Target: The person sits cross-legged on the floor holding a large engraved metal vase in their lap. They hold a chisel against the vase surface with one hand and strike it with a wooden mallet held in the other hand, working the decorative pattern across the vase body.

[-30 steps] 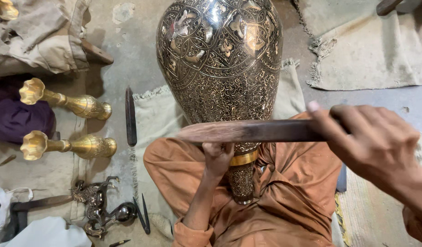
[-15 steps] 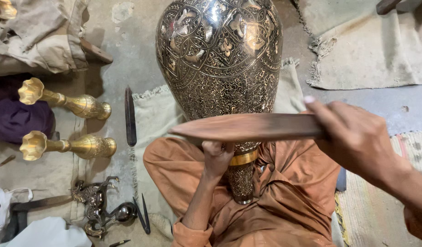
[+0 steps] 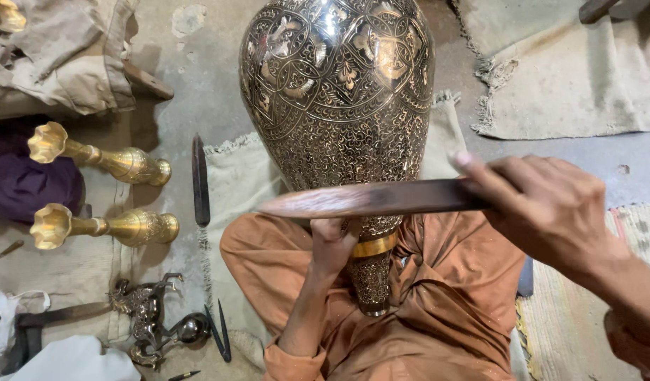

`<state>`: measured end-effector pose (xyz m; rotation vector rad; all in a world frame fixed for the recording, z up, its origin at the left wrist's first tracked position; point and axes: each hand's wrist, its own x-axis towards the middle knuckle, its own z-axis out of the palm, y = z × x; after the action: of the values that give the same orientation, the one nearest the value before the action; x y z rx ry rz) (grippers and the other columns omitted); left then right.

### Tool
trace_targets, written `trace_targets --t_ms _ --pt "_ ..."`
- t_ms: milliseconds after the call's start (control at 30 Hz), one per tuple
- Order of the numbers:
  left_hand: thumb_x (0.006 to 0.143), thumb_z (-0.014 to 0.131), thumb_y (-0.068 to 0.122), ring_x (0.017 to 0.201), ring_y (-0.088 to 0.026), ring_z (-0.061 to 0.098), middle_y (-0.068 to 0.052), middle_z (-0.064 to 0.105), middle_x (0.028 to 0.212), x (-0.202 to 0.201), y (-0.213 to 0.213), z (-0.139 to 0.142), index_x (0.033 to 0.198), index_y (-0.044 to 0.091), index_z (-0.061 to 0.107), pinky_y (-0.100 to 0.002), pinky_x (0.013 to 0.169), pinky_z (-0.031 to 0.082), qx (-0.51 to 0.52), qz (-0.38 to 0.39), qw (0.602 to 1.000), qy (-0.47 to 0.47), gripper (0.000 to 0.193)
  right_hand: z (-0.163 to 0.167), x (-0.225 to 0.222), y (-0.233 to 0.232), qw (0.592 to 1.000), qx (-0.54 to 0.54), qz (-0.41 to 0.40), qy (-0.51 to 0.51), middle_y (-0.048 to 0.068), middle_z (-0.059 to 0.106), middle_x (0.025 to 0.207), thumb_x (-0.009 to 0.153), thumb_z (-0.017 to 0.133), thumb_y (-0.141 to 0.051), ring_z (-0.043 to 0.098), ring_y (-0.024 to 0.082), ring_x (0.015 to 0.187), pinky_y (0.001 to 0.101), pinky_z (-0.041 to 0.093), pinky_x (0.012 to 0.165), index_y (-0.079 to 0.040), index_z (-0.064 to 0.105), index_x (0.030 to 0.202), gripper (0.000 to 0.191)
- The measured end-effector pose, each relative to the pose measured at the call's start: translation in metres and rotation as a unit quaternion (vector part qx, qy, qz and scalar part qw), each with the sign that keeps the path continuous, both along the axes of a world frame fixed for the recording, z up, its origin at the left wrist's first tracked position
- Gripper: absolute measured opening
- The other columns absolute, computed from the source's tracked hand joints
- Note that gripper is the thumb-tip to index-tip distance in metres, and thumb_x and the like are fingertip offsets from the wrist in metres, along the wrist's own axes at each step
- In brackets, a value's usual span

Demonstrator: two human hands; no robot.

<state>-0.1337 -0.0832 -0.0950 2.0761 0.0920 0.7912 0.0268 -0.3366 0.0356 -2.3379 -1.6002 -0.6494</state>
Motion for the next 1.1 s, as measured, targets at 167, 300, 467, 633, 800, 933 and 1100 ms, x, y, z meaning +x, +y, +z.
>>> trace_targets --t_ms 167,300,467,633,800,933,1100 --pt "0.09 0.074 0.003 0.078 -0.027 0.074 -0.014 0.075 0.089 0.0 0.001 0.003 0.107 0.004 0.07 -0.04 0.068 0.057 0.009 0.005 1.0 0.015 0.017 0.007 -0.002 0.006 0.996 -0.086 -0.024 0.022 0.009 0.07 0.081 0.089 0.076 -0.016 0.063 0.022 0.058 0.0355 0.051 0.05 -0.02 0.059 0.145 0.058" --pt "0.095 0.071 0.002 0.081 -0.023 0.076 -0.011 0.077 0.092 0.001 -0.001 0.008 0.111 0.004 0.068 -0.035 0.069 0.06 -0.015 0.003 1.0 0.004 0.016 0.022 -0.004 0.009 1.0 0.003 -0.023 0.003 0.011 0.071 0.083 0.092 0.077 -0.014 0.063 0.024 0.058 0.0363 0.05 0.05 -0.015 0.057 0.145 0.056" --pt "0.091 0.075 0.0 0.076 -0.023 0.073 -0.011 0.075 0.089 0.004 -0.001 0.008 0.105 0.002 0.064 -0.034 0.065 0.058 0.015 0.012 1.0 0.004 0.018 0.012 -0.002 0.009 0.996 0.038 0.026 0.074 0.015 0.071 0.097 0.083 0.074 -0.015 0.067 0.028 0.072 0.0373 0.054 0.061 -0.017 0.052 0.142 0.063" --pt "0.089 0.071 -0.003 0.071 -0.021 0.074 -0.01 0.076 0.089 0.005 0.0 0.007 0.106 0.003 0.07 -0.033 0.065 0.058 0.023 -0.002 1.0 -0.001 0.018 -0.003 0.002 0.002 0.997 0.059 -0.048 0.034 0.008 0.069 0.08 0.089 0.081 -0.021 0.064 0.021 0.059 0.037 0.05 0.052 -0.007 0.057 0.146 0.063" --pt "0.091 0.074 0.0 0.078 -0.023 0.075 -0.01 0.076 0.092 0.003 0.001 0.002 0.101 0.004 0.068 -0.035 0.069 0.059 0.035 0.008 0.999 -0.002 0.013 0.0 -0.001 0.012 0.996 -0.085 -0.026 -0.015 0.007 0.073 0.09 0.087 0.075 -0.018 0.068 0.017 0.065 0.0301 0.058 0.058 -0.028 0.055 0.149 0.066" --pt "0.09 0.071 -0.002 0.078 -0.022 0.075 -0.011 0.077 0.095 0.003 0.003 -0.001 0.108 0.002 0.07 -0.036 0.068 0.059 0.013 0.0 1.0 0.023 0.018 0.01 0.001 0.009 0.997 -0.043 -0.055 0.03 0.01 0.074 0.088 0.09 0.077 -0.025 0.064 0.02 0.059 0.0351 0.05 0.05 -0.017 0.062 0.146 0.058" --pt "0.092 0.072 0.0 0.085 -0.025 0.074 -0.01 0.075 0.099 0.002 0.003 -0.001 0.107 0.001 0.067 -0.037 0.073 0.059 0.019 -0.007 1.0 -0.008 0.015 -0.001 0.0 0.007 0.998 -0.05 -0.018 0.022 0.01 0.071 0.094 0.083 0.078 -0.012 0.069 0.023 0.073 0.0338 0.056 0.062 -0.021 0.057 0.146 0.067"
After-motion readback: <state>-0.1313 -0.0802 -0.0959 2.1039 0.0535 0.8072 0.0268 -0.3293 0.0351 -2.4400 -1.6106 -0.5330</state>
